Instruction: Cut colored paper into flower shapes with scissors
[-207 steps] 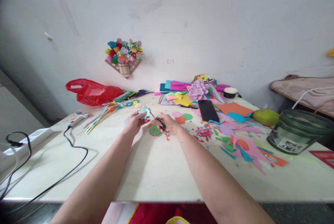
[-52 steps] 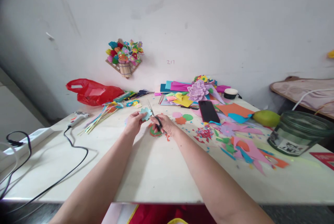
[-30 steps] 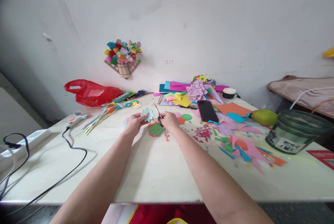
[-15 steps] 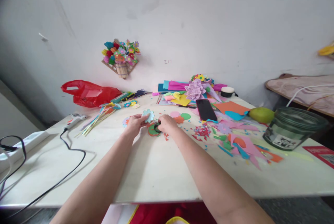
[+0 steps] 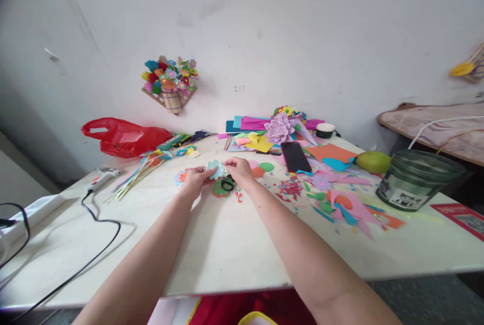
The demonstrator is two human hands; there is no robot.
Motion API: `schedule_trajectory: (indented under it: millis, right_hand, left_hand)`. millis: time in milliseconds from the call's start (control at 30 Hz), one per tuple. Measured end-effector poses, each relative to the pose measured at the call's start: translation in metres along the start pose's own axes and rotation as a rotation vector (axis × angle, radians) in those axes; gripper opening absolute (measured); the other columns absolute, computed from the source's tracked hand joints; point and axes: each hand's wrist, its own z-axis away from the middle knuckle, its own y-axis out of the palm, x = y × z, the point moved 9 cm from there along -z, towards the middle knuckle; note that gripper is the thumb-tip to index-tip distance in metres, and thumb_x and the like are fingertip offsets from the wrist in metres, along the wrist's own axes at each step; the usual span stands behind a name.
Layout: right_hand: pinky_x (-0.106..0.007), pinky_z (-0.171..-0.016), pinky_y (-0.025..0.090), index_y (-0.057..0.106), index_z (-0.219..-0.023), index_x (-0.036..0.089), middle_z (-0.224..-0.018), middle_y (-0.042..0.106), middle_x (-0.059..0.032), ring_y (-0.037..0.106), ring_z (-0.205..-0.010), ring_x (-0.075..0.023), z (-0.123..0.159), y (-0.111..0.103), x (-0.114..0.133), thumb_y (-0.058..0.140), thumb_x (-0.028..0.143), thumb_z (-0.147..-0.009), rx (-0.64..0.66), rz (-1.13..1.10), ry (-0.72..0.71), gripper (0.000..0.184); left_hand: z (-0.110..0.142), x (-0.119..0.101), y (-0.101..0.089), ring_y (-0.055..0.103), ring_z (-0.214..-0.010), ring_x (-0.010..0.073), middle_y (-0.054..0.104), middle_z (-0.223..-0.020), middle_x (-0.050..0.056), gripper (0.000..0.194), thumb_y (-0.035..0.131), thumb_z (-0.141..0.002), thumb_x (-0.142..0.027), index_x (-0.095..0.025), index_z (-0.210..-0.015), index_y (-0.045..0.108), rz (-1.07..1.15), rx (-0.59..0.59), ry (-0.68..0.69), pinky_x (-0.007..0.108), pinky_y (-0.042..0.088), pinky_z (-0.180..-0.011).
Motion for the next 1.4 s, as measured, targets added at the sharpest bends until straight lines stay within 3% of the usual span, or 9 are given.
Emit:
schedule_trajectory:
  millis: [167, 333, 500, 700, 900, 1033, 1133, 1400]
  right_hand:
    - [-0.022, -0.055, 0.044, 0.069, -0.076, 0.016, -0.073, 0.068, -0.0012, 0.059, -0.063, -0.0133, 0.005, 0.003, -0.001, 0.059, 0.022, -0.064, 0.041, -0.049, 0.051, 0.016]
    - [-0.024, -0.06, 0.044, 0.062, -0.061, 0.015, -0.061, 0.062, 0.0005, 0.056, -0.06, -0.0129, -0.006, 0.007, -0.006, 0.063, 0.03, -0.065, 0.024, -0.009, -0.086, 0.015]
    - [-0.024, -0.061, 0.045, 0.059, -0.064, 0.018, -0.062, 0.06, 0.0012, 0.057, -0.061, -0.0138, -0.007, 0.001, -0.004, 0.061, 0.027, -0.068, -0.07, 0.112, -0.152, 0.01]
    - [-0.024, -0.055, 0.045, 0.054, -0.068, 0.02, -0.05, 0.052, 0.0048, 0.057, -0.05, -0.0137, -0.002, 0.001, -0.001, 0.055, 0.027, -0.075, -0.047, 0.051, -0.084, 0.01]
    - [-0.024, -0.052, 0.045, 0.051, -0.069, 0.021, -0.055, 0.055, 0.0039, 0.057, -0.047, -0.0135, 0.001, 0.001, -0.001, 0.052, 0.03, -0.079, -0.066, 0.001, -0.054, 0.012]
    - [-0.026, -0.063, 0.047, 0.056, -0.077, 0.02, -0.063, 0.06, 0.0007, 0.063, -0.059, -0.0155, -0.002, -0.02, 0.0, 0.049, 0.031, -0.081, -0.221, 0.075, -0.061, 0.013]
    - [-0.028, -0.071, 0.047, 0.062, -0.083, 0.02, -0.074, 0.067, -0.0034, 0.064, -0.074, -0.0184, -0.005, -0.041, -0.006, 0.049, 0.032, -0.081, -0.338, 0.233, 0.013, 0.018]
    - [-0.03, -0.064, 0.044, 0.071, -0.081, 0.023, -0.077, 0.069, -0.0052, 0.065, -0.076, -0.0227, -0.011, -0.076, -0.017, 0.055, 0.028, -0.076, -0.378, 0.536, 0.231, 0.018]
  left_hand:
    - [0.002, -0.001, 0.004, 0.061, -0.052, 0.0144, 0.058, -0.052, 0.0, 0.046, 0.087, -0.043, -0.041, -0.016, -0.052, 0.049, -0.002, 0.019, -0.017, 0.027, 0.05, -0.055]
    - [0.005, -0.002, 0.007, 0.058, -0.048, 0.0114, 0.06, -0.053, 0.0, 0.043, 0.087, -0.043, -0.038, -0.016, -0.051, 0.05, 0.017, 0.019, -0.026, 0.025, 0.05, -0.053]
    - [0.007, 0.0, 0.014, 0.063, -0.052, 0.0146, 0.064, -0.056, 0.002, 0.041, 0.087, -0.045, -0.036, -0.016, -0.054, 0.052, 0.045, 0.08, -0.043, 0.025, 0.05, -0.053]
    - [0.008, 0.001, 0.019, 0.067, -0.058, 0.0182, 0.069, -0.065, 0.006, 0.035, 0.085, -0.05, -0.036, -0.014, -0.067, 0.062, 0.033, 0.141, -0.054, 0.025, 0.051, -0.053]
    - [0.007, 0.003, 0.021, 0.067, -0.055, 0.019, 0.067, -0.059, 0.005, 0.035, 0.085, -0.051, -0.034, -0.014, -0.067, 0.061, 0.032, 0.161, -0.059, 0.025, 0.052, -0.051]
    - [0.007, 0.001, 0.02, 0.068, -0.056, 0.0192, 0.068, -0.061, 0.007, 0.033, 0.083, -0.056, -0.034, -0.013, -0.069, 0.062, 0.031, 0.155, -0.049, 0.026, 0.053, -0.053]
    - [0.008, -0.001, 0.017, 0.068, -0.058, 0.0196, 0.07, -0.064, 0.009, 0.03, 0.081, -0.061, -0.033, -0.013, -0.072, 0.062, 0.036, 0.123, -0.056, 0.026, 0.053, -0.055]
    - [0.008, -0.002, 0.017, 0.07, -0.066, 0.0219, 0.07, -0.068, 0.009, 0.031, 0.081, -0.06, -0.034, -0.011, -0.073, 0.064, 0.093, 0.131, -0.043, 0.029, 0.055, -0.062]
